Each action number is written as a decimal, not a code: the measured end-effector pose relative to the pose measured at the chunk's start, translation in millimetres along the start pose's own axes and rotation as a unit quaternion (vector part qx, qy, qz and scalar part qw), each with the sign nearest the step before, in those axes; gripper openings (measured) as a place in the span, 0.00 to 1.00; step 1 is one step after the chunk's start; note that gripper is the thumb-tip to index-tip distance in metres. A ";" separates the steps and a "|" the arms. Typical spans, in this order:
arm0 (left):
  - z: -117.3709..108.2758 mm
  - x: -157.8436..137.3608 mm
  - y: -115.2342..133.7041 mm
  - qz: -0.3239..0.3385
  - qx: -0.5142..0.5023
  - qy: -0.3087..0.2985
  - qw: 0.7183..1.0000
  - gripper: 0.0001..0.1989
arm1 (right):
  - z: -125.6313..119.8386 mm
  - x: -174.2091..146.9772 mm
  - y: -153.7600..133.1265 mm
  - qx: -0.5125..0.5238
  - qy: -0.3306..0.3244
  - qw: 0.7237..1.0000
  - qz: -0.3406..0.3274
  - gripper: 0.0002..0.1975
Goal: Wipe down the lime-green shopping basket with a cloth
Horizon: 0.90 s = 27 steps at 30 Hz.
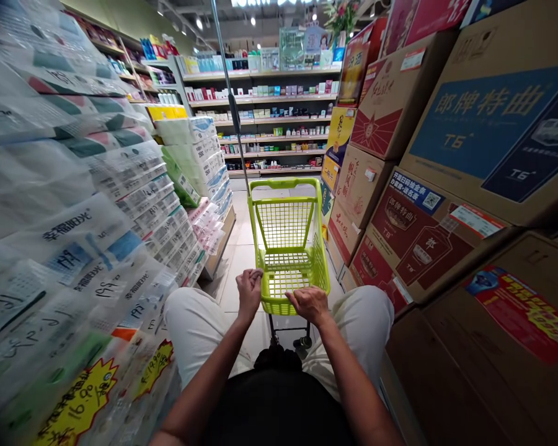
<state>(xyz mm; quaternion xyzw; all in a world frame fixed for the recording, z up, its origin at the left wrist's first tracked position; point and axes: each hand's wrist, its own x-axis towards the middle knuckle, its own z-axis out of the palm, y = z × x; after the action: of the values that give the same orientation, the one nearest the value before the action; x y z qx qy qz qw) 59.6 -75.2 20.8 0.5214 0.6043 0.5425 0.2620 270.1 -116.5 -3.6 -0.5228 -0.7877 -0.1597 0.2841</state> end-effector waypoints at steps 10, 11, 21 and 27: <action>-9.0 0.4 23.4 0.083 0.146 -0.091 0.982 0.10 | -1.9 1.8 -4.2 0.007 -0.007 1.000 0.008 0.27; -13.4 -17.4 17.8 0.092 0.149 -0.089 0.981 0.10 | -2.2 1.1 -3.9 0.009 -0.005 1.000 0.008 0.27; 5.9 60.8 39.8 -0.003 0.095 -0.075 0.993 0.06 | 0.4 7.4 -5.4 0.023 0.018 1.000 -0.006 0.28; 8.1 15.8 3.9 0.012 -0.018 -0.046 0.999 0.01 | -1.7 2.1 2.8 0.013 -0.004 1.000 0.009 0.26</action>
<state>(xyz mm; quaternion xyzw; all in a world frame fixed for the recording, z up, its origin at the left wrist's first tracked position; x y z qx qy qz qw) 63.1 -58.1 26.2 0.5484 0.5750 0.5322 0.2923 272.5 -114.8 -1.1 -0.5269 -0.7862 -0.1441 0.2891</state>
